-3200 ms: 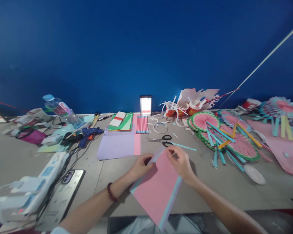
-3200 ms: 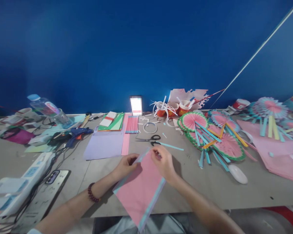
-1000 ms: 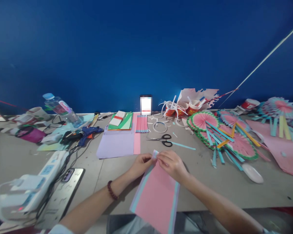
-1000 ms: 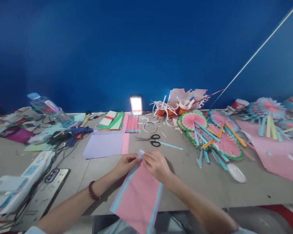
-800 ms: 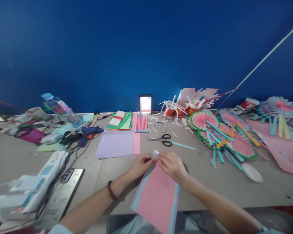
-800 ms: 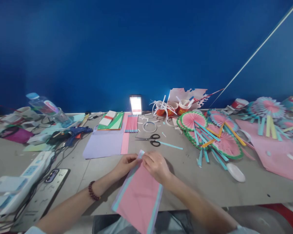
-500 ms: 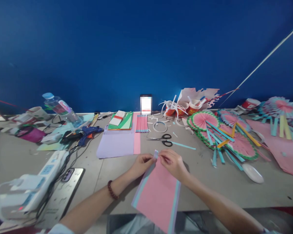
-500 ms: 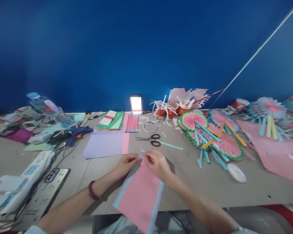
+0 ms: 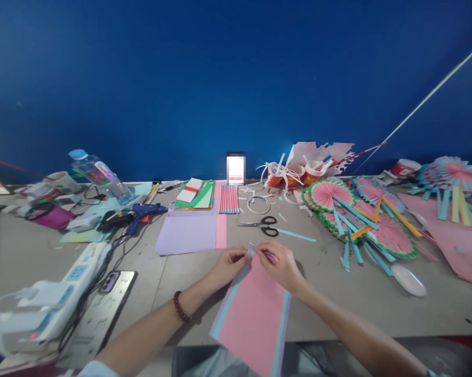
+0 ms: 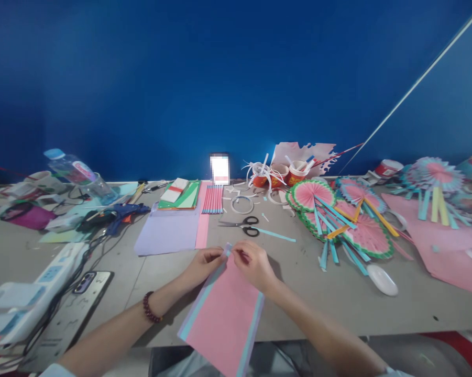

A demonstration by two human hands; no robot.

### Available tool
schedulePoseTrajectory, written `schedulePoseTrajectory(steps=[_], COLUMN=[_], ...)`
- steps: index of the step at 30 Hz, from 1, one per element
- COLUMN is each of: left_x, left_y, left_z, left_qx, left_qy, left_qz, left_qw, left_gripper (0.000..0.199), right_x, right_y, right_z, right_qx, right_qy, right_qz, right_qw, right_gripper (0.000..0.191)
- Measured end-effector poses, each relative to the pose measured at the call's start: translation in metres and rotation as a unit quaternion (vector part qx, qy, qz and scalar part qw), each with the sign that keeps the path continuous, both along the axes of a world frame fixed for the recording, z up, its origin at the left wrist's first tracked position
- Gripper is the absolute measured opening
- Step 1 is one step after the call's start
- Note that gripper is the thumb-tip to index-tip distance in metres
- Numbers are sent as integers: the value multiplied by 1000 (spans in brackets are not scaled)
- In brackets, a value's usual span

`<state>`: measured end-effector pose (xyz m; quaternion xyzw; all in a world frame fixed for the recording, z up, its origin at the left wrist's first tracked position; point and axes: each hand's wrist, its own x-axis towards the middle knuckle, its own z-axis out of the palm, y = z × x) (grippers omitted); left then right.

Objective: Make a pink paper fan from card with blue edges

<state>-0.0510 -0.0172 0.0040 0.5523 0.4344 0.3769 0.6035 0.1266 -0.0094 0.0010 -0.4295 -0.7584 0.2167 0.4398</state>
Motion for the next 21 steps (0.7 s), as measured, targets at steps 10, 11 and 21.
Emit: schedulePoseTrajectory(steps=[10, 11, 21], left_x=[-1, -1, 0], left_y=[0, 0, -1], left_z=[-3, -4, 0], left_qx=[8, 7, 41], left_qy=[-10, -12, 26], left_qz=[3, 3, -16], left_qw=[1000, 1000, 999], left_gripper=[42, 43, 44], right_x=[3, 3, 0], right_y=[2, 2, 1], right_z=[0, 0, 8], right_qx=[-2, 7, 4], right_qy=[3, 1, 4], right_qz=[-6, 3, 3], right_qw=[1000, 1000, 1000], right_gripper=[12, 12, 12])
